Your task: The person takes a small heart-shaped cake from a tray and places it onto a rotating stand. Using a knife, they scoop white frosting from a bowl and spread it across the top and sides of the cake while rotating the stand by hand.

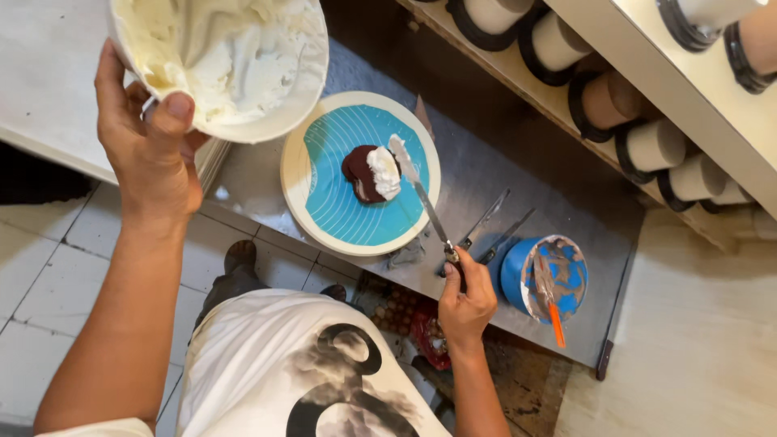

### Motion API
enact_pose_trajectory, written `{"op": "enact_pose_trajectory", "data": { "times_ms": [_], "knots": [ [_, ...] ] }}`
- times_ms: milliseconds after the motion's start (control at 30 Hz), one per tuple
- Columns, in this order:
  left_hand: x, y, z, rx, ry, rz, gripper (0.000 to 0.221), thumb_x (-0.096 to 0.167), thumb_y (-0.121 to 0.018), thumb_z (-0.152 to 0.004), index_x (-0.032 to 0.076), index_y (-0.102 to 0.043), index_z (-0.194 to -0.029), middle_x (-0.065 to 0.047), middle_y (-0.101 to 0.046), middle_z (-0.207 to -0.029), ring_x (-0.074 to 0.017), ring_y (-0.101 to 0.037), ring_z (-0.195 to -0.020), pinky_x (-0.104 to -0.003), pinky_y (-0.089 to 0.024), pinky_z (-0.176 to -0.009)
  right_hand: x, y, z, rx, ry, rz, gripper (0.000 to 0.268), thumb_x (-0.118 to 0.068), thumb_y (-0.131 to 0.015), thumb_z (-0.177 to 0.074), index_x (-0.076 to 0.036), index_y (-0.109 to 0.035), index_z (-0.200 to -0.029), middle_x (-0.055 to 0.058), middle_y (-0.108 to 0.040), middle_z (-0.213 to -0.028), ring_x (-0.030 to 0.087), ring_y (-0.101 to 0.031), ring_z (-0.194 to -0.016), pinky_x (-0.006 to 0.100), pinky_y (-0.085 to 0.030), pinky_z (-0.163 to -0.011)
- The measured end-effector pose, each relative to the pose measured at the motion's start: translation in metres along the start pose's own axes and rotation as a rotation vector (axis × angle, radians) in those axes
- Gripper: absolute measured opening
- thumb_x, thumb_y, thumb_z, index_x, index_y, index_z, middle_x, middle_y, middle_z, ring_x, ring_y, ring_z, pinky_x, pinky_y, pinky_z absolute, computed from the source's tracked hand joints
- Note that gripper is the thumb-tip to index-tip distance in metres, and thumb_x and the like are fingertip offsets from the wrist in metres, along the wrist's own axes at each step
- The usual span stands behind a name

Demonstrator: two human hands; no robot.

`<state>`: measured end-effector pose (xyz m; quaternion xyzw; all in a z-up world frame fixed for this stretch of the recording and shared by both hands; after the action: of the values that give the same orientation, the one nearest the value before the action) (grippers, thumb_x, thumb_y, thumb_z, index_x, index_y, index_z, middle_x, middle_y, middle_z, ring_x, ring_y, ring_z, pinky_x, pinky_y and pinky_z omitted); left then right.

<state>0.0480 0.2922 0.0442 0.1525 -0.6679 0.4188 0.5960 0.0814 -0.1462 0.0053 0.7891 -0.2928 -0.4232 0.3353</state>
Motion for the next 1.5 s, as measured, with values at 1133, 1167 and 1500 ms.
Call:
{"op": "enact_pose_trajectory", "data": {
  "times_ms": [1133,1167,1500],
  "knots": [
    [0.013,-0.092,0.035,-0.416,-0.145,-0.508,0.107,0.043,-0.084,-0.072,0.023,-0.028,-0.161,-0.015,-0.041,-0.140,-0.0277,-0.054,-0.134,-0.036,-0.073,-0.088,-0.149,0.135,-0.222,0.012,0.691,1.323,0.025,-0.066,-0.076,-0.103,-0.048,-0.069,-0.120,-0.018,-0.062,-0.085,0.013,-0.065,-0.060,0.027,-0.041,-0.050],
    [0.016,-0.096,0.032,-0.470,-0.125,-0.553,0.109,0.046,-0.085,-0.071,0.021,-0.029,-0.161,-0.015,-0.042,-0.141,-0.0273,-0.054,-0.133,-0.034,-0.073,-0.082,-0.164,0.138,-0.217,0.117,0.847,1.355,0.020,-0.046,-0.073,-0.104,-0.047,-0.072,-0.124,-0.015,-0.056,-0.086,0.011,-0.060,-0.066,0.026,-0.037,-0.060],
    [0.053,-0.132,0.008,-0.743,0.012,-0.581,0.118,0.073,-0.068,-0.065,0.014,-0.033,-0.161,-0.006,-0.054,-0.144,-0.0202,-0.060,-0.120,-0.032,-0.060,-0.087,-0.273,0.137,-0.174,0.288,1.447,1.384,0.011,-0.022,-0.066,-0.117,-0.018,-0.075,-0.122,0.007,-0.057,-0.086,0.019,-0.046,-0.071,0.030,-0.026,-0.067]
  ]
}}
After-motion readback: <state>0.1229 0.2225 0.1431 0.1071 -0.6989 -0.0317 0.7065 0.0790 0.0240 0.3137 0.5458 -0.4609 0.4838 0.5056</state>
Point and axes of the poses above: each hand's wrist, its own z-axis away from the middle knuckle, its own y-axis out of the back of the hand, x = y × z, the point moved 5 cm from there along -z, towards the middle knuckle
